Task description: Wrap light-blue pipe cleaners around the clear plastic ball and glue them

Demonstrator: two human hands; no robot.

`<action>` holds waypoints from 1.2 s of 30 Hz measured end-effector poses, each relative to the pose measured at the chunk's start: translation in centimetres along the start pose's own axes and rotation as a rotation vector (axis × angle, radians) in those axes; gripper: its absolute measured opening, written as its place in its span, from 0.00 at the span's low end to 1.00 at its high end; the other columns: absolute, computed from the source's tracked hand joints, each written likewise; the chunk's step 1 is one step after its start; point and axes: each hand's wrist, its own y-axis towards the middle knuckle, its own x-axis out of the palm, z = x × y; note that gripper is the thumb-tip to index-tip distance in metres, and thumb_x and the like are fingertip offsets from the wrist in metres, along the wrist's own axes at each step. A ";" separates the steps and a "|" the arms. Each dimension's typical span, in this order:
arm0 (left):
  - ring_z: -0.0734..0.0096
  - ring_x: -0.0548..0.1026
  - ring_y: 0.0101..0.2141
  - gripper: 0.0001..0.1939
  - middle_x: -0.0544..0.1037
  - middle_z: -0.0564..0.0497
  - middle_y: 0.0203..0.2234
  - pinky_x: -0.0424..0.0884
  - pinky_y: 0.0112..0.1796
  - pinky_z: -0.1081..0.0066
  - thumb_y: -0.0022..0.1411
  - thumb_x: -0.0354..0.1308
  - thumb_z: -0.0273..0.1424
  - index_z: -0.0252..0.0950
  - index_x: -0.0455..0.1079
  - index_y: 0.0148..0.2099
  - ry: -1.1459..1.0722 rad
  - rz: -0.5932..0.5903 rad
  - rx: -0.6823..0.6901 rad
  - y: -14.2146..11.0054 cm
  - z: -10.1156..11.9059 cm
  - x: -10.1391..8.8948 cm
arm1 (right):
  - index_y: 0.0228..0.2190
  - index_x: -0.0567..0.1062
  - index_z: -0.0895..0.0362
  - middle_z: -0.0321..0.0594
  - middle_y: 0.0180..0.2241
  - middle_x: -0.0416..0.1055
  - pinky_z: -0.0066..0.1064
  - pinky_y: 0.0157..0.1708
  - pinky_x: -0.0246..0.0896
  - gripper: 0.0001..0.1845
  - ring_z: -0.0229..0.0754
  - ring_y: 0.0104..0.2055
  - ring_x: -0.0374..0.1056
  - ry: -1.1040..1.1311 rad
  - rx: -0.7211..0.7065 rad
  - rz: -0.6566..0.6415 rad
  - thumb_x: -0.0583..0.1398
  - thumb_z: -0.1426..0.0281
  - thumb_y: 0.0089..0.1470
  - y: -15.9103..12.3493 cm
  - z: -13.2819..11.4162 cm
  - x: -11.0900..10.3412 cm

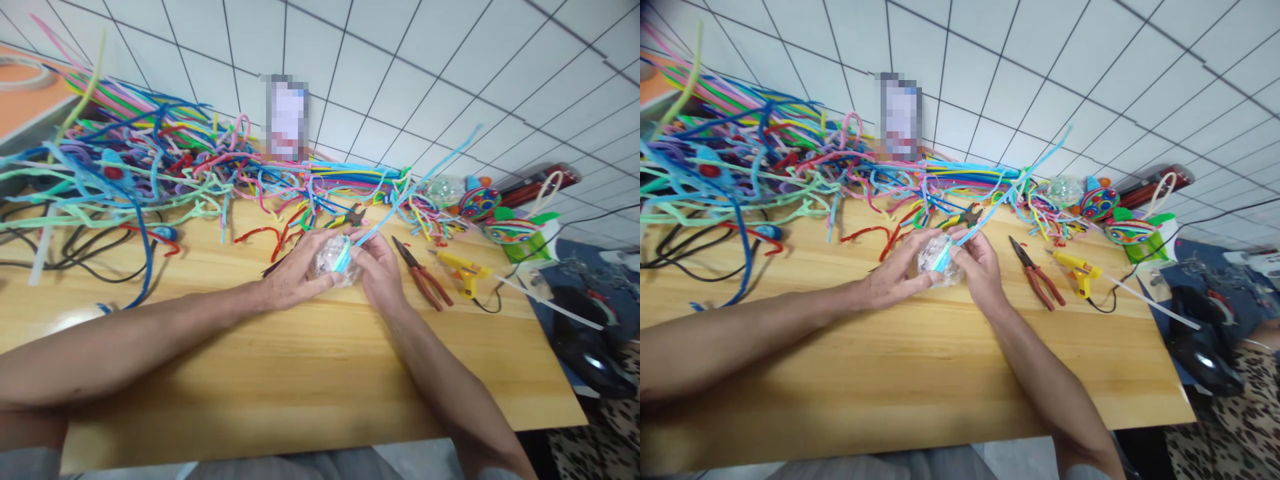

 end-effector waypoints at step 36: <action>0.50 0.73 0.60 0.28 0.71 0.40 0.61 0.74 0.62 0.48 0.73 0.60 0.40 0.42 0.56 0.69 -0.055 -0.009 -0.107 -0.1 0.5 -0.2 | 0.34 0.79 0.49 0.37 0.50 0.81 0.40 0.51 0.74 0.12 0.46 0.50 0.75 -0.038 0.089 -0.022 0.73 0.63 0.48 -0.3 -0.2 0.2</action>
